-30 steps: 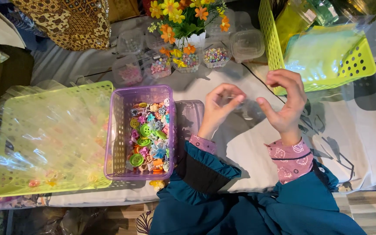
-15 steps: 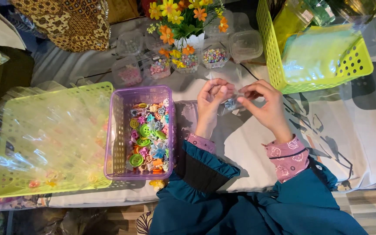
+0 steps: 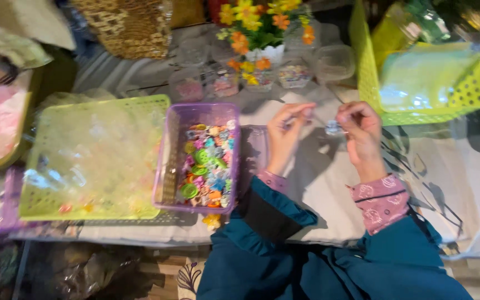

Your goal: Sort small gift charms into plastic bags and secure them.

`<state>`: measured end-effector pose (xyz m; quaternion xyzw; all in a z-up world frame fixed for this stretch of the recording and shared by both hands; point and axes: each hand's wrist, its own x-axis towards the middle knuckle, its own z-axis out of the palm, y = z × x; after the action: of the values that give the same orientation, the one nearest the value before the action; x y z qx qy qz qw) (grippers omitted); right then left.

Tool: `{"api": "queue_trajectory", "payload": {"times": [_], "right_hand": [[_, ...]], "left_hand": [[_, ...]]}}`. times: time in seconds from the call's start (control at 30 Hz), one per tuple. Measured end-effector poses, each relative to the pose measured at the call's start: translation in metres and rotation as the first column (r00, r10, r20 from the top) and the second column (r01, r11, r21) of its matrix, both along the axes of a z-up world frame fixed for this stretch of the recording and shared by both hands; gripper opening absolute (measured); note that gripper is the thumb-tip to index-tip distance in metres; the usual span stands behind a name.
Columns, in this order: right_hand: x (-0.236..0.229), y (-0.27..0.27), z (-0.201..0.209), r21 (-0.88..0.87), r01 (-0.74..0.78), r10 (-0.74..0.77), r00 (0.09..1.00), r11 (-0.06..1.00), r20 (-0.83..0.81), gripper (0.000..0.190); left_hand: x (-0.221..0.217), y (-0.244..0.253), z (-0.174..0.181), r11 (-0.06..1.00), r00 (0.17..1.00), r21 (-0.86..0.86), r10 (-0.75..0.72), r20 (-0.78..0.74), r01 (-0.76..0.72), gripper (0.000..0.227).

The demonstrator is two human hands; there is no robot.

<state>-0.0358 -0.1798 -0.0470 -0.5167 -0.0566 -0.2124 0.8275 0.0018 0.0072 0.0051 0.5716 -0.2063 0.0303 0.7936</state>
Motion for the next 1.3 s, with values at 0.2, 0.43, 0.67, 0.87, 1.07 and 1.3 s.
{"api": "queue_trajectory", "payload": {"times": [0.2, 0.43, 0.67, 0.87, 1.07, 1.3], "right_hand": [[0.002, -0.029, -0.038, 0.314, -0.202, 0.198, 0.979, 0.928, 0.044, 0.063], [0.011, -0.057, -0.074, 0.367, -0.209, 0.245, 0.968, 0.906, -0.051, 0.072], [0.028, -0.073, -0.117, 0.280, -0.175, 0.213, 0.971, 0.944, -0.112, 0.033], [0.030, -0.080, -0.130, 0.208, -0.204, 0.220, 0.974, 0.957, -0.057, 0.026], [0.038, -0.097, -0.156, 0.219, -0.216, 0.232, 0.971, 0.952, -0.052, 0.022], [0.034, -0.097, -0.154, 0.143, -0.202, 0.208, 0.978, 0.969, -0.032, 0.020]], "left_hand": [[-0.056, 0.033, 0.045, 0.960, 0.948, 0.192, 0.144, 0.285, -0.204, 0.016], [-0.144, 0.164, 0.114, 0.952, 0.920, 0.205, 0.139, 0.367, -0.226, 0.025], [-0.124, 0.355, 0.070, 0.868, 0.855, 0.218, 0.342, 0.389, -0.446, 0.020], [-0.099, 0.468, 0.047, 0.527, 0.630, 0.346, 0.666, 0.399, -0.776, 0.003], [-0.093, 0.489, 0.063, 0.350, 0.487, 0.343, 0.701, 0.521, -0.872, 0.005], [-0.087, 0.489, 0.079, 0.204, 0.417, 0.381, 0.641, 0.644, -0.902, 0.011]]}}
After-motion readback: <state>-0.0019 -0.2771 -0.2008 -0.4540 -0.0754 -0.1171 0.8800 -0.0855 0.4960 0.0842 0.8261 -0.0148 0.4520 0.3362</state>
